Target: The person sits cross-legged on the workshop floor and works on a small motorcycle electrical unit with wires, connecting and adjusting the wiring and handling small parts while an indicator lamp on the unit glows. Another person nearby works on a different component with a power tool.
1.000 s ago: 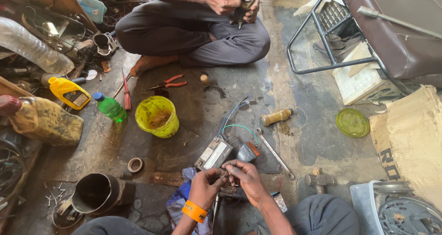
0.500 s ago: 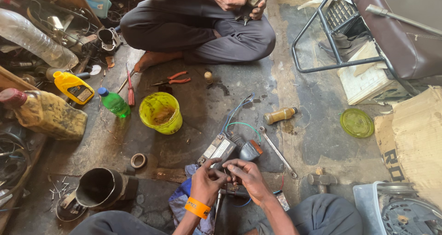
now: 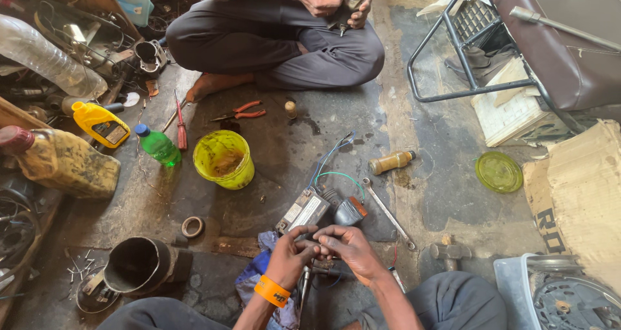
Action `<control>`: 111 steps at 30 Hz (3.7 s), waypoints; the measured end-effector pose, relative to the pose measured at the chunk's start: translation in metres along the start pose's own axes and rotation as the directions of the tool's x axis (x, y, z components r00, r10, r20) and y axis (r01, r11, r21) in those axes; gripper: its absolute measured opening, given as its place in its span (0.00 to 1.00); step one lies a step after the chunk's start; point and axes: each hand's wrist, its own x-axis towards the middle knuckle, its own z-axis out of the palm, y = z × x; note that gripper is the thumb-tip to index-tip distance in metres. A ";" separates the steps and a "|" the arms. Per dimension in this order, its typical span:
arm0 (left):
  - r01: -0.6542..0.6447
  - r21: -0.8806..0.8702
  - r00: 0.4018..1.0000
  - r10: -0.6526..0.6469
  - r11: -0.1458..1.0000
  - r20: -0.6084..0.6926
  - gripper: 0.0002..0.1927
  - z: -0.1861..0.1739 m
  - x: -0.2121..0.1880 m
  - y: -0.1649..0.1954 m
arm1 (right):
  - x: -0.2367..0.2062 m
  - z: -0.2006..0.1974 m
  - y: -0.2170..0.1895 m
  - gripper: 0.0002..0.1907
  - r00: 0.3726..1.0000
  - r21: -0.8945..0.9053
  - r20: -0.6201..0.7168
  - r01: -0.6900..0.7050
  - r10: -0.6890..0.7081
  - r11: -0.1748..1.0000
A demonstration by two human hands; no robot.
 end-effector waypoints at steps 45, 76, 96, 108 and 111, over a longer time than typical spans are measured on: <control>-0.109 0.322 0.968 0.175 0.940 -0.182 0.09 0.013 -0.010 0.025 | 0.004 0.000 0.003 0.11 1.000 -0.073 -0.009 0.003 -0.004 0.997; -0.029 0.525 0.943 0.198 0.850 -0.268 0.11 0.019 -0.013 0.026 | 0.003 0.002 0.005 0.11 0.999 -0.140 -0.040 -0.010 0.004 0.990; -0.028 0.030 0.999 0.027 0.999 0.040 0.15 0.005 -0.007 0.020 | 0.001 -0.001 0.004 0.09 0.998 -0.082 0.022 0.068 -0.066 0.994; -0.212 0.502 0.816 0.435 0.839 -0.382 0.04 -0.013 -0.023 0.065 | 0.013 -0.027 0.029 0.08 0.959 0.107 -0.274 0.103 -0.070 0.989; -0.127 0.609 0.776 0.461 0.783 -0.430 0.08 -0.022 -0.026 0.071 | 0.015 -0.036 0.030 0.08 0.950 0.172 -0.309 0.112 -0.054 0.979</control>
